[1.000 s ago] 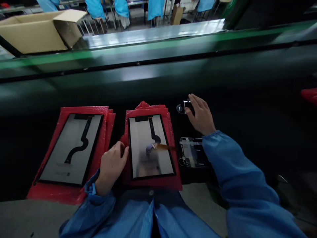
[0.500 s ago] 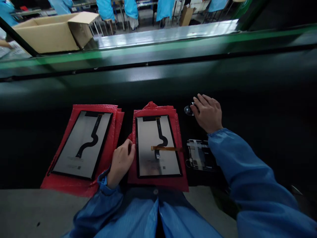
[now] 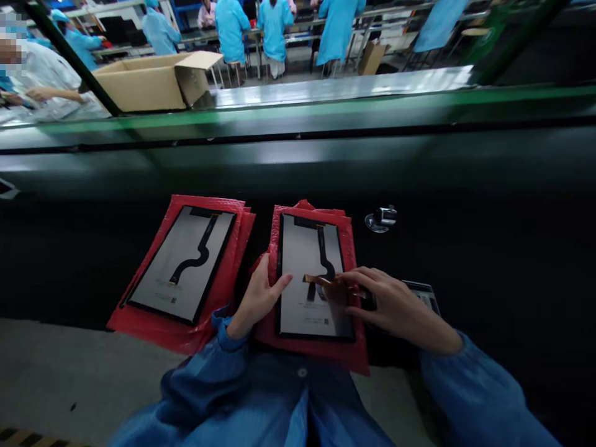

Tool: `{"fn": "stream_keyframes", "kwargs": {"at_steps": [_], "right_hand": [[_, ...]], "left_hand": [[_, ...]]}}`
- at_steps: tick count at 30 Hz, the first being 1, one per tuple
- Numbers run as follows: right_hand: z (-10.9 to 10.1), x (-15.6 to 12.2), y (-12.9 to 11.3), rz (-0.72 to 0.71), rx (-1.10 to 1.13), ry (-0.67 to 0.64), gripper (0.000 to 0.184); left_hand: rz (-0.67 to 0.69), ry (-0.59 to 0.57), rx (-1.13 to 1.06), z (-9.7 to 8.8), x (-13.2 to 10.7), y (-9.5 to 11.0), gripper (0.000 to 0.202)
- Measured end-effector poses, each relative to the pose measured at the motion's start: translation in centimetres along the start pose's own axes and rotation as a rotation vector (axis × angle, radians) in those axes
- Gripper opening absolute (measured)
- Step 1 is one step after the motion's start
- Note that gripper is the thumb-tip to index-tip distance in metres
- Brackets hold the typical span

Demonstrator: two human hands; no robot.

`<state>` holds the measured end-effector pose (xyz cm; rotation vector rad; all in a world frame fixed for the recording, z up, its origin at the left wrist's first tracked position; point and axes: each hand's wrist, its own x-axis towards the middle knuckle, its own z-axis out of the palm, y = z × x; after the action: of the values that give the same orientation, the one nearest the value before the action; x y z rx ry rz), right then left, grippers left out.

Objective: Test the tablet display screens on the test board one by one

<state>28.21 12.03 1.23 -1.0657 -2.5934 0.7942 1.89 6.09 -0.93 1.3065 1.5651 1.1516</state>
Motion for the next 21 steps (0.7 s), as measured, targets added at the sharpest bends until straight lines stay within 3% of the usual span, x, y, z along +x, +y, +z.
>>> {"fn": "stream_keyframes", "kwargs": {"at_steps": [2,4,7,9,11,13,16,18,21], "right_hand": [[0.9,-0.6,0.3,0.007,0.086,0.049,0.035],[1.3,-0.7,0.8,0.012,0.163,0.124,0.022],[1.6,-0.8,1.7,0.002,0.182,0.243,0.019],[1.9,-0.8,2.2,0.026,0.187,0.272,0.02],[2.3,-0.8,2.5,0.066,0.258,0.243,0.021],[2.4,-0.9,2.6,0.087,0.361,0.198,0.023],[2.3,-1.1,2.5,0.108,0.443,0.193,0.025],[2.2,-1.4,2.5,0.134,0.477,0.195,0.023],[1.9,-1.9,2.4,0.139,0.567,0.194,0.02]], "left_hand": [[0.024,0.055,0.011,-0.7,-1.0,1.7,0.043],[0.05,0.133,0.066,-2.9,-2.7,3.5,0.041],[-0.071,0.327,0.173,-8.6,-5.6,5.7,0.038],[-0.209,0.418,0.065,-12.8,-6.9,6.4,0.046],[-0.24,0.479,-0.027,-16.4,-7.0,6.3,0.05],[-0.268,0.464,-0.005,-19.0,-5.8,5.3,0.044],[-0.343,0.414,0.123,-21.1,-3.4,3.4,0.034],[-0.343,0.45,0.248,-21.5,-2.8,2.9,0.033],[-0.111,0.66,0.727,-20.0,-4.8,4.3,0.042]]}}
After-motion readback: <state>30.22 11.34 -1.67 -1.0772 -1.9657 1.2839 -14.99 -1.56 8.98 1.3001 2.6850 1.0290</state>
